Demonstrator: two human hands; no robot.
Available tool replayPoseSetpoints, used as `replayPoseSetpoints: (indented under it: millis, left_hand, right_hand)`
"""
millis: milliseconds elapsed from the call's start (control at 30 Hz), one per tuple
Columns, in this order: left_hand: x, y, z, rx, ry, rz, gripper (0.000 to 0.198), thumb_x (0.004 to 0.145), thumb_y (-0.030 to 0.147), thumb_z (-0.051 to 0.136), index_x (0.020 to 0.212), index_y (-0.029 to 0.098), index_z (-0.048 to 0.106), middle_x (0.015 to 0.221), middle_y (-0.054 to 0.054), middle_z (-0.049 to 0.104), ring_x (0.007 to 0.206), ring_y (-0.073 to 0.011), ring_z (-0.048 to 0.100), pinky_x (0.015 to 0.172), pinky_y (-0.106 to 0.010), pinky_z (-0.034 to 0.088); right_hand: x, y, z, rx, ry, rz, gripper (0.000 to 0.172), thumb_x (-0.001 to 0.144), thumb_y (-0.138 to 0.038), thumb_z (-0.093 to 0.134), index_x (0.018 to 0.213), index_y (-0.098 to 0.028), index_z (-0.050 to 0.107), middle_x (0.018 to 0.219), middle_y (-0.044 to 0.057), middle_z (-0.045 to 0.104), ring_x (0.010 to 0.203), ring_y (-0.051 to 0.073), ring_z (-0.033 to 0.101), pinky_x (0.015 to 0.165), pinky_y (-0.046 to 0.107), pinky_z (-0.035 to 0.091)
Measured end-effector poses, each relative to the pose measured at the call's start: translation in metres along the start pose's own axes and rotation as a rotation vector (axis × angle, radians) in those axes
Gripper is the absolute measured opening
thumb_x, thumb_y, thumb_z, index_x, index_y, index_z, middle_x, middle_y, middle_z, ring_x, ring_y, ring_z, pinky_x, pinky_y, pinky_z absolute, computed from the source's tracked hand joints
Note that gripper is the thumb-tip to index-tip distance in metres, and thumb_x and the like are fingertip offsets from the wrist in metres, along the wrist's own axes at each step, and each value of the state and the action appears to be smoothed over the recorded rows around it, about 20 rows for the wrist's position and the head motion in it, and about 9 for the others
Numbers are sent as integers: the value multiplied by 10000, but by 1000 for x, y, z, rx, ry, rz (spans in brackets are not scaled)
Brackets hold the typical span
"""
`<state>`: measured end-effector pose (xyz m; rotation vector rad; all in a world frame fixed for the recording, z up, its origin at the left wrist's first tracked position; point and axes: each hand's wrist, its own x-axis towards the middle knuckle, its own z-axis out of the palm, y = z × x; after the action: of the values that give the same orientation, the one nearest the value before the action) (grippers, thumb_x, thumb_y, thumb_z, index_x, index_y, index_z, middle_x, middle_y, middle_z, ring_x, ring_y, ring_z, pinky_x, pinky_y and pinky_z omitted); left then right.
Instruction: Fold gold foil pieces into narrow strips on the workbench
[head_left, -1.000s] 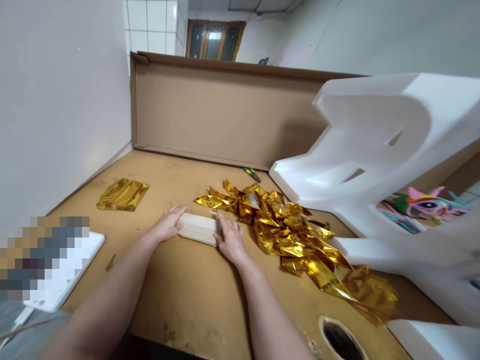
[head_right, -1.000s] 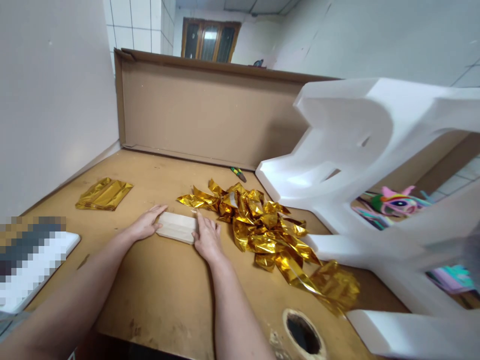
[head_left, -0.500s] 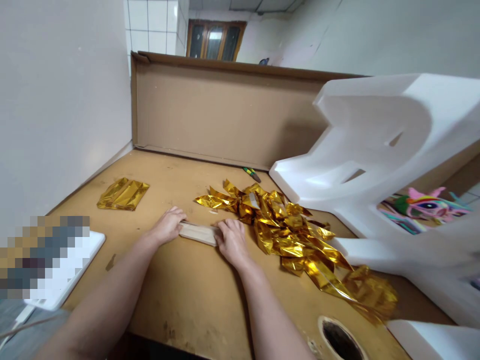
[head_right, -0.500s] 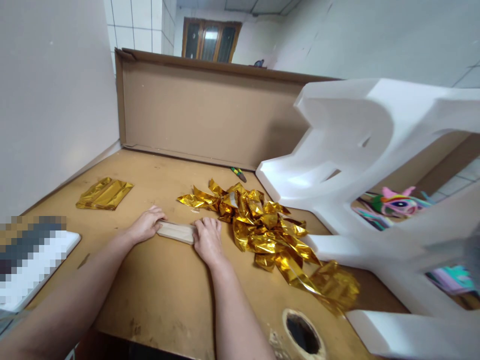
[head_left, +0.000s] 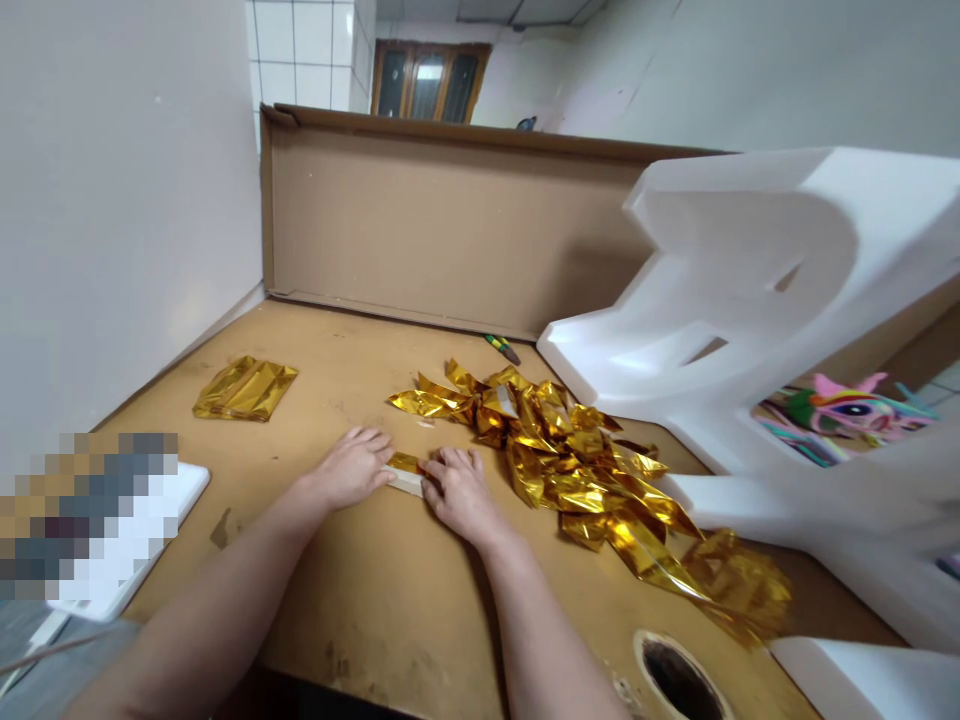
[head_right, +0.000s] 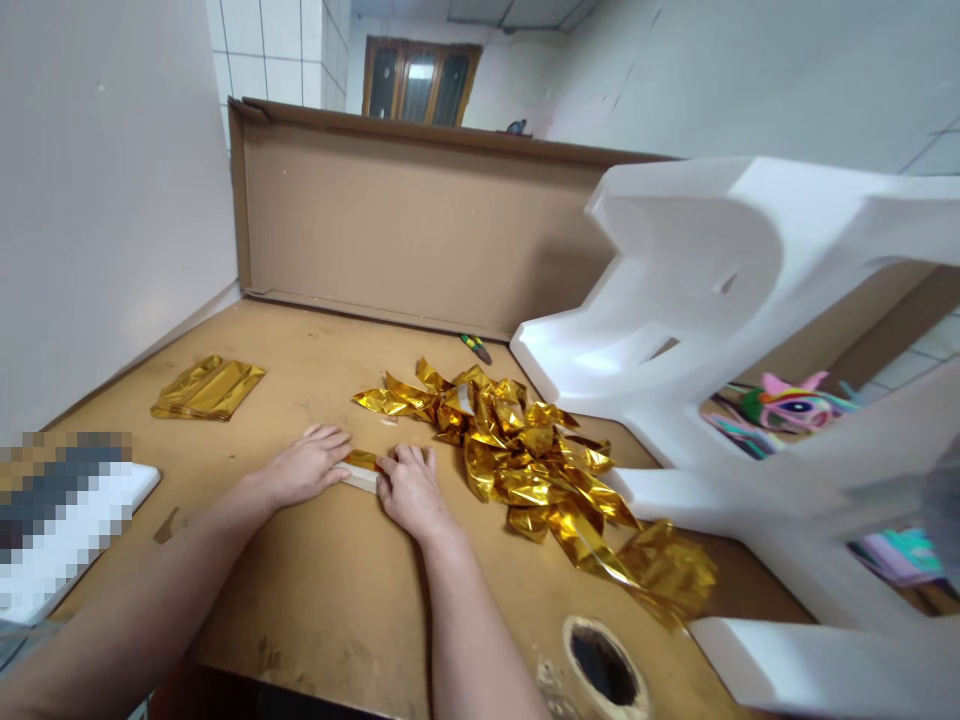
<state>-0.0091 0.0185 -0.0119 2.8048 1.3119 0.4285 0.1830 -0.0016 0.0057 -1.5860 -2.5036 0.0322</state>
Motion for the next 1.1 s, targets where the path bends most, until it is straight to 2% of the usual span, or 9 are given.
replayPoseSetpoints:
  millis: [133, 267, 400, 567, 733, 900, 1100]
  left_hand:
    - [2, 11, 8, 23, 6, 46, 371, 902, 368, 411, 1157, 129, 533, 1232, -135, 547, 1250, -275, 383, 1027, -418, 286]
    - [1, 15, 13, -69, -113, 63, 450, 911, 396, 375, 1260, 121, 450, 1316, -143, 487, 1232, -237, 426, 1027, -361, 307]
    - [0, 16, 11, -159, -195, 22, 505, 909, 391, 373, 1312, 87, 391, 1392, -168, 392, 1294, -240, 350, 1062, -370, 272]
    - [2, 15, 7, -246, -231, 44, 524, 891, 360, 427, 1341, 102, 354, 1414, -156, 361, 1319, -234, 307, 1095, -387, 221]
    - [1, 14, 6, -305, -203, 54, 557, 867, 350, 476, 1358, 134, 326, 1425, -142, 348, 1321, -229, 303, 1094, -383, 235]
    - [0, 12, 3, -346, -163, 45, 513, 879, 335, 442, 1342, 135, 354, 1401, -137, 390, 1292, -213, 354, 1083, -363, 262]
    - [-1, 3, 0, -300, -208, -25, 455, 889, 378, 409, 1268, 133, 464, 1360, -134, 449, 1260, -221, 407, 1055, -356, 305]
  right_hand:
    - [1, 0, 0, -5, -10, 4, 303, 840, -203, 413, 1034, -179, 645, 930, 95, 576, 928, 212, 487, 907, 404, 280]
    - [0, -1, -1, -16, -5, 4, 293, 828, -197, 422, 1013, -192, 650, 944, 97, 586, 938, 218, 493, 914, 413, 287]
    - [0, -5, 2, -9, 19, -8, 299, 830, -200, 415, 1017, -182, 648, 1025, 122, 600, 1007, 241, 489, 947, 442, 284]
    - [4, -13, 13, 101, -61, -71, 446, 867, -221, 355, 1290, -127, 461, 1290, 163, 508, 1204, 235, 420, 1026, 457, 251]
    - [4, -15, 17, 157, -163, -34, 501, 888, -248, 302, 1372, -121, 338, 1390, 158, 410, 1305, 216, 326, 1069, 486, 194]
    - [2, -13, 11, 178, -222, 3, 514, 899, -285, 288, 1387, -126, 315, 1423, 140, 361, 1335, 216, 273, 1079, 475, 194]
    - [0, -7, 4, 147, -289, 61, 513, 904, -316, 285, 1375, -122, 350, 1456, 128, 294, 1352, 209, 227, 1088, 426, 193]
